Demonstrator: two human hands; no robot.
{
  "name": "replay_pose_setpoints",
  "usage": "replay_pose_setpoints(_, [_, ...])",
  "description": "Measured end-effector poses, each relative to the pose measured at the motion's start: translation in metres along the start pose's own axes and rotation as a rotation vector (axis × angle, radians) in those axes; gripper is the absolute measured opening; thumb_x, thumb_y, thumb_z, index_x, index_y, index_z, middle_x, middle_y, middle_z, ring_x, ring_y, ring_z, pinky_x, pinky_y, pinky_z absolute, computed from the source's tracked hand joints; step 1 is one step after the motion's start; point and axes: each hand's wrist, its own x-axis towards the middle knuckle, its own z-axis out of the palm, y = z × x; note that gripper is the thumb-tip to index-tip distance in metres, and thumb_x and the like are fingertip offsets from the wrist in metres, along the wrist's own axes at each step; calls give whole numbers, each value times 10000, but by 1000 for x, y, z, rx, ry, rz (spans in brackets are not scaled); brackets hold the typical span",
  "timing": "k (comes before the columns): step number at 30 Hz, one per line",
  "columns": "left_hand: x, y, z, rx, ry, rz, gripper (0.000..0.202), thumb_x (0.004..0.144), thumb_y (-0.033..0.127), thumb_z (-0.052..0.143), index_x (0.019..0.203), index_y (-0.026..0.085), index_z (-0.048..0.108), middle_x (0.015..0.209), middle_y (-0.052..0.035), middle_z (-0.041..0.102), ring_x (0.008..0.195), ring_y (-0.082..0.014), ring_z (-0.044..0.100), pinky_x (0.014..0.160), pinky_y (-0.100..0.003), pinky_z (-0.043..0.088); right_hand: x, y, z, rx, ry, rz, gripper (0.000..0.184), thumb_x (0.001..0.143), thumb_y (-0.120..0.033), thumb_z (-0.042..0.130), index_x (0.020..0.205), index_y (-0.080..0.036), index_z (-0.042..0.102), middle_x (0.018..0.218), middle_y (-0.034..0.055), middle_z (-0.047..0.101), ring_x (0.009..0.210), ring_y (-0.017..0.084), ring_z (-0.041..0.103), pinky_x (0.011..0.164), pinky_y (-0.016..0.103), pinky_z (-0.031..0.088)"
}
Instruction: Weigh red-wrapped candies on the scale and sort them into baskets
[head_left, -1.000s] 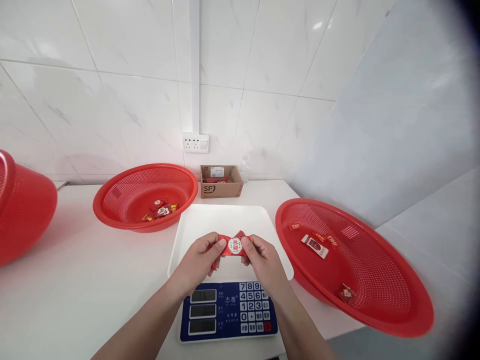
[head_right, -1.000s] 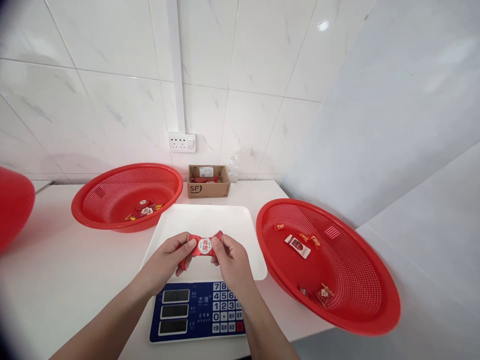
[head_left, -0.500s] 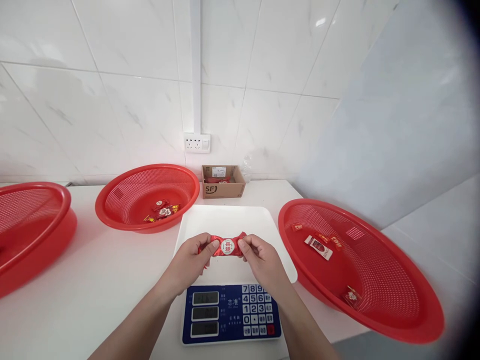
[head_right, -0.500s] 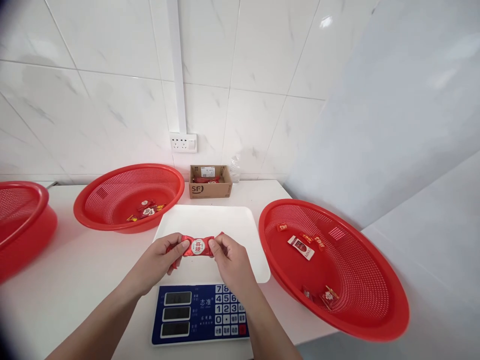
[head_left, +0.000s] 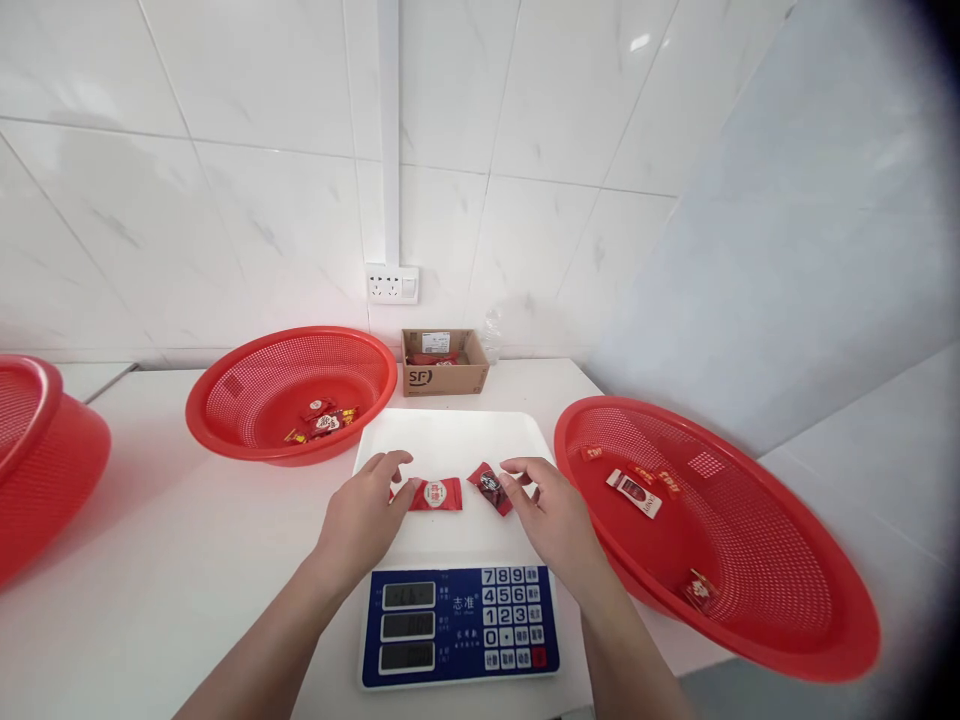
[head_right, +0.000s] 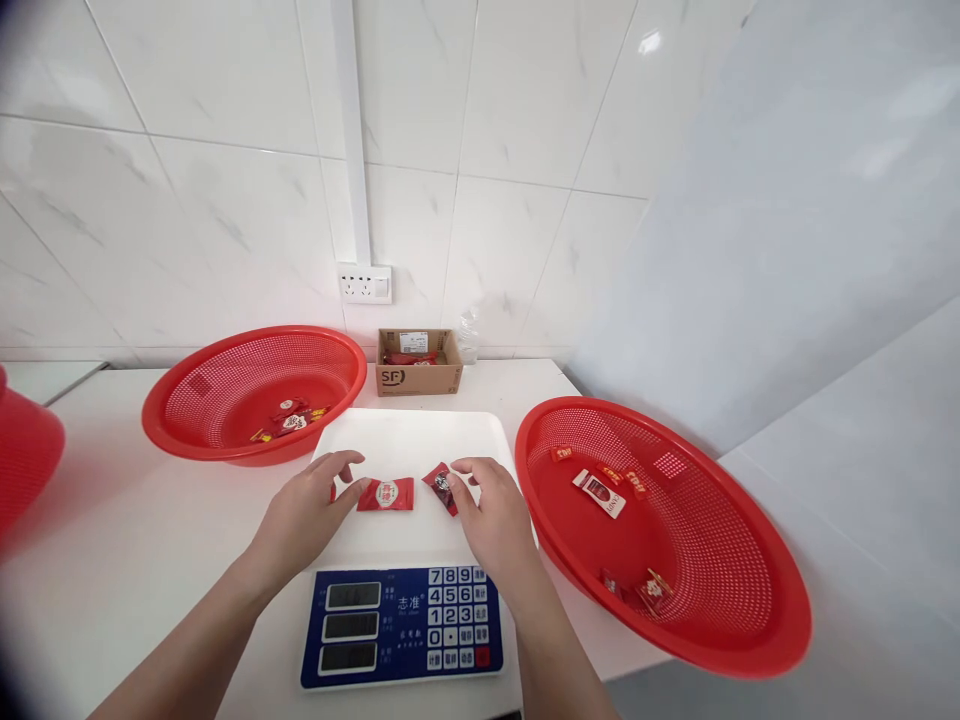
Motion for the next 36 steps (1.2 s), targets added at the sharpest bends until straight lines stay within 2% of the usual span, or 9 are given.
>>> replay_pose_setpoints(3, [-2,3,4,50,-38,85,361,871,352,440,1218,280,508,1197,-18,559,873,-192,623,702,-303,461,-1,3,-1,-103,-64,-77,255,844,-325,499,1032,-217,632,1128,82,635,1059,246,551,886,410,444])
replay_pose_setpoints(6, [-3,6,9,67,-130,174,384,854,345,492,1232,283,507,1253,-10,529,919,-184,622,731,-288,467,-3,2,1,-159,-140,-117,277,833,-280,513,1078,-222,628,1141,69,637,1092,243,532,933,414,416])
replay_pose_setpoints(13, [1,8,13,210,-150,171,313,886,292,436,1181,273,537,1136,-30,586,861,-182,632,667,-281,455,-5,-2,3,-267,-217,-59,364,847,-249,485,1188,-194,600,1113,85,644,1064,251,531,921,392,399])
replay_pose_setpoints(18, [11,11,16,239,-129,192,284,896,302,402,1128,237,552,1068,-60,603,846,-214,627,624,-286,435,-11,-5,5,-203,-273,-72,439,862,-283,468,1288,-200,537,1035,85,653,1010,253,544,868,394,418])
replay_pose_setpoints(23, [16,12,14,68,-116,215,352,872,290,427,1212,223,487,1203,-91,549,937,-237,610,736,-339,465,-16,-11,11,-121,-296,-111,425,857,-277,487,1272,-216,558,1015,92,652,1001,261,541,860,404,419])
replay_pose_setpoints(27, [3,6,3,-145,-92,204,409,845,208,406,1254,223,400,1275,-100,498,996,-213,583,843,-347,454,-17,-16,15,-64,-319,-87,440,867,-309,482,1291,-206,536,1055,103,634,1040,264,531,896,422,409])
replay_pose_setpoints(30, [-10,1,-6,-257,-118,181,402,825,145,374,1216,237,381,1203,-89,543,992,-198,582,843,-333,449,-19,-20,14,-28,-343,-57,446,882,-346,461,1300,-203,517,1071,99,624,1027,253,540,878,419,425])
replay_pose_setpoints(34, [-25,4,-13,-317,-217,155,317,878,212,338,1191,260,355,920,-27,639,767,-187,605,685,-302,447,-23,-29,9,32,-335,-107,356,891,-387,464,1188,-231,585,1027,70,638,985,231,556,852,391,433])
replay_pose_setpoints(36, [-32,9,-13,-348,-294,159,323,887,246,350,1208,273,341,862,-8,644,713,-186,594,645,-290,433,-27,-36,5,63,-368,-149,300,885,-415,480,1080,-234,619,994,56,643,935,214,569,811,358,440])
